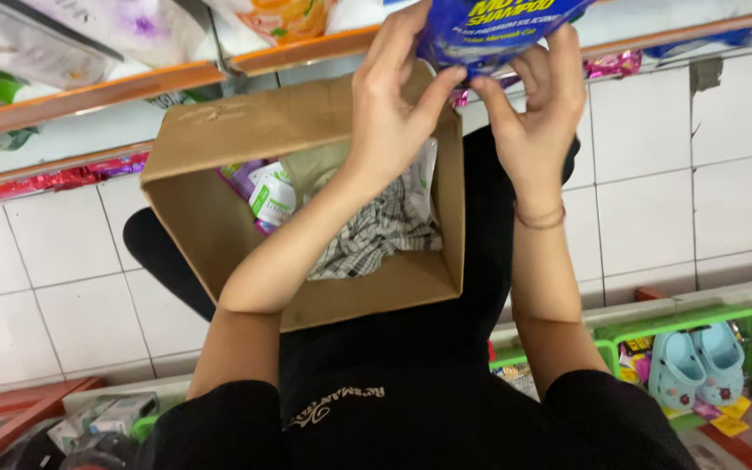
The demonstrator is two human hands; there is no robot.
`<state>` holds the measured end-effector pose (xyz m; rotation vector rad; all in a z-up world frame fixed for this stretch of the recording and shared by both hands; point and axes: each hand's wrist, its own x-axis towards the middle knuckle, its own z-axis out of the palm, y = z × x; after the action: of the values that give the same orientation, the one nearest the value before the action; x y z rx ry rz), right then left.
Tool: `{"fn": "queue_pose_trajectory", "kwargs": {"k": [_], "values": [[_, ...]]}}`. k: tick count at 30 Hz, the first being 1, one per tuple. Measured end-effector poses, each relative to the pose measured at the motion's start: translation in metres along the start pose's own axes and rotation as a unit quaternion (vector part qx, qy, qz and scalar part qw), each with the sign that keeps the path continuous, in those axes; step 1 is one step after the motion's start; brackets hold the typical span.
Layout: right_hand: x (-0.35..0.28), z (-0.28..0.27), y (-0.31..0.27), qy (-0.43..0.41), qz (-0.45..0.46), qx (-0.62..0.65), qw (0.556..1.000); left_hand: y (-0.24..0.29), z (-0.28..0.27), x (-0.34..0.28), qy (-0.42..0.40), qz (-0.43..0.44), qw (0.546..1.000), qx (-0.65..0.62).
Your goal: The person wipes various liquid soap and cleaning product pouches with a cloth before placing them back onto a store shelf.
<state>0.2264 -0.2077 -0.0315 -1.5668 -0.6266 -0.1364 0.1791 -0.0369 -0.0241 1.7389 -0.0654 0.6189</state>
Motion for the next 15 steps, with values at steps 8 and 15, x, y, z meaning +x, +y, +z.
{"fn": "queue_pose_trajectory", "kwargs": {"k": [8,15], "values": [[0.046,0.007,0.081,0.081,-0.093,-0.021,0.992,-0.026,0.021,0.056,0.025,0.091,0.984,0.151],[0.053,0.008,0.100,0.061,-0.071,-0.048,0.994,-0.042,0.027,0.061,0.033,0.061,0.978,0.197]]}}
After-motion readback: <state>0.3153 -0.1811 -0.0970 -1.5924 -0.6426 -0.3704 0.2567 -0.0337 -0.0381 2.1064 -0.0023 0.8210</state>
